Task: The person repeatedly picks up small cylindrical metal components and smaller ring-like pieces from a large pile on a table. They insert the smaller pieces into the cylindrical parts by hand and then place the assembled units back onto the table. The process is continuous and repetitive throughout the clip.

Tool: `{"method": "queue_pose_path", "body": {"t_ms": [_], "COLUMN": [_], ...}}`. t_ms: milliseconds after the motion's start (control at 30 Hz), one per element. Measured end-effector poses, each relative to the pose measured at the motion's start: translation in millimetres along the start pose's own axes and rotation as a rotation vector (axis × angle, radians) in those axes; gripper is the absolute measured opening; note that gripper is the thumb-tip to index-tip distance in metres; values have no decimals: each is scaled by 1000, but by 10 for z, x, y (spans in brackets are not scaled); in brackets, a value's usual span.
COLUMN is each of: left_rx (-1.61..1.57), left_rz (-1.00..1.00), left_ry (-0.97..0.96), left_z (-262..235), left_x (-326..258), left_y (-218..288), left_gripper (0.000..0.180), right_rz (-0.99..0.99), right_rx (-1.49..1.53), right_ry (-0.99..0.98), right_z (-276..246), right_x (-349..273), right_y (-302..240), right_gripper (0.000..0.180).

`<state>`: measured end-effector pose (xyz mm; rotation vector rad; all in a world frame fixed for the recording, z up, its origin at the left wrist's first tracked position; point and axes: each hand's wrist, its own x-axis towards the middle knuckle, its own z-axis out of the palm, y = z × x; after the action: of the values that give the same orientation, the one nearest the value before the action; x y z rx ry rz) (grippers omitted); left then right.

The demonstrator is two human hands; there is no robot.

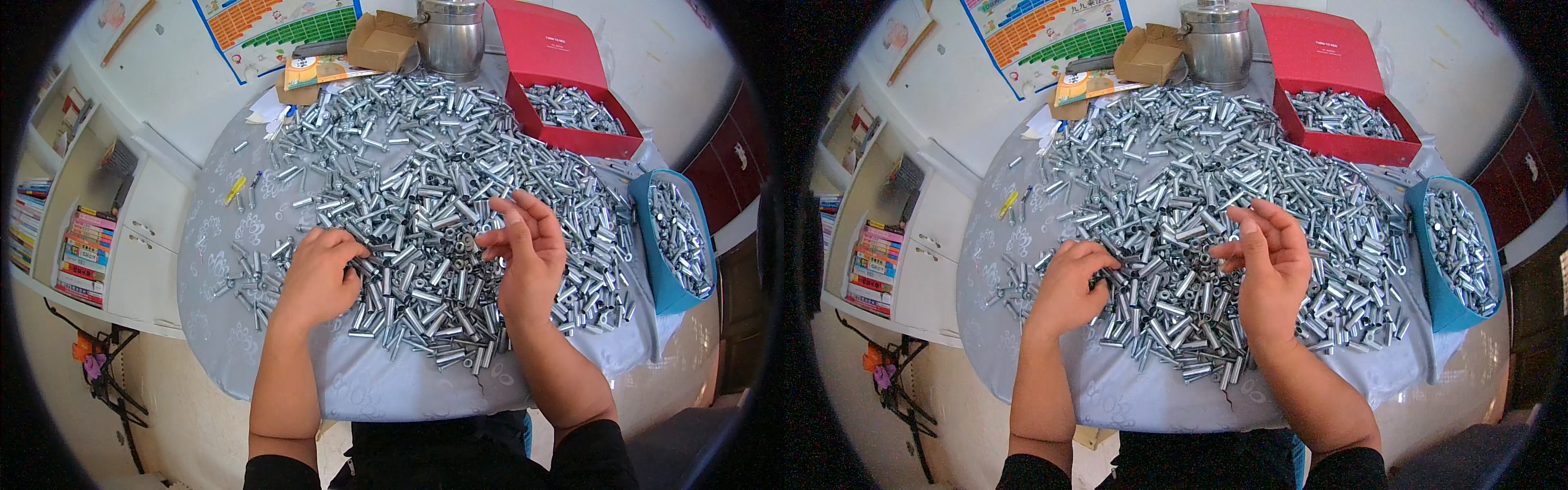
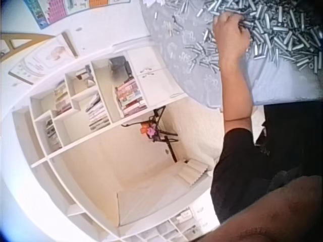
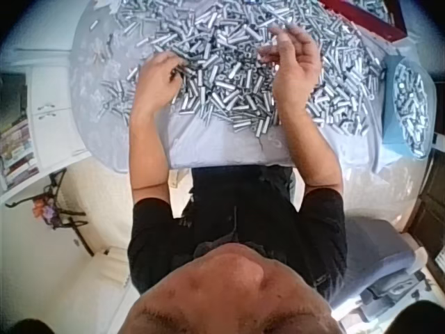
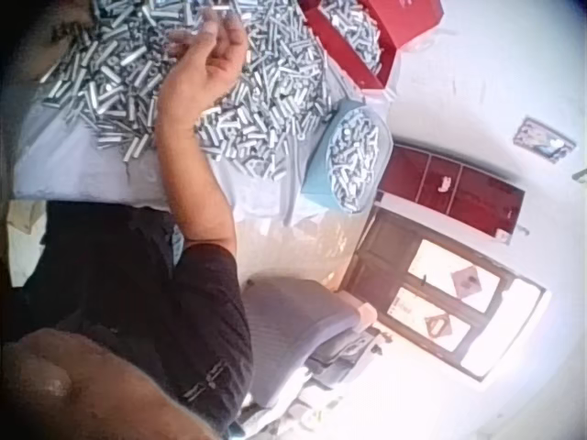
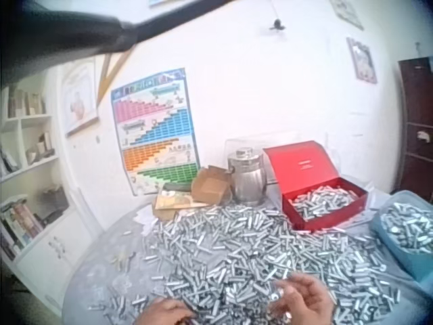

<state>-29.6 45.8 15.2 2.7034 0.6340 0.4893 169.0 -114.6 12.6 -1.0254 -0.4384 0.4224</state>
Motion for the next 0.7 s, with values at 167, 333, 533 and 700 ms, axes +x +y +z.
{"method": "queue_pose_path", "body": {"t_ms": [167,333,533,700], "left_rx": [74,-21,-397,-912], "left_rz": [0,-16,-187,-195], "left_ry": [-35,-92,-100,52], "left_z": [-42,-87,-132,46], "left_x": [-11,-26,-17,1], "left_y": [49,4,22,199], "left_gripper": [24,17,20,25], "right_rz": [50,64,134,256], "right_rx": [-2,-23,-53,-268], "right_ry": [-13,-8,-74,-303], "right_z": [-17,-6,-16,65], "right_x": [0,-10,-8,-90], "right_y": [26,23,45,-27], "right_gripper": [20,18,15,16]}}
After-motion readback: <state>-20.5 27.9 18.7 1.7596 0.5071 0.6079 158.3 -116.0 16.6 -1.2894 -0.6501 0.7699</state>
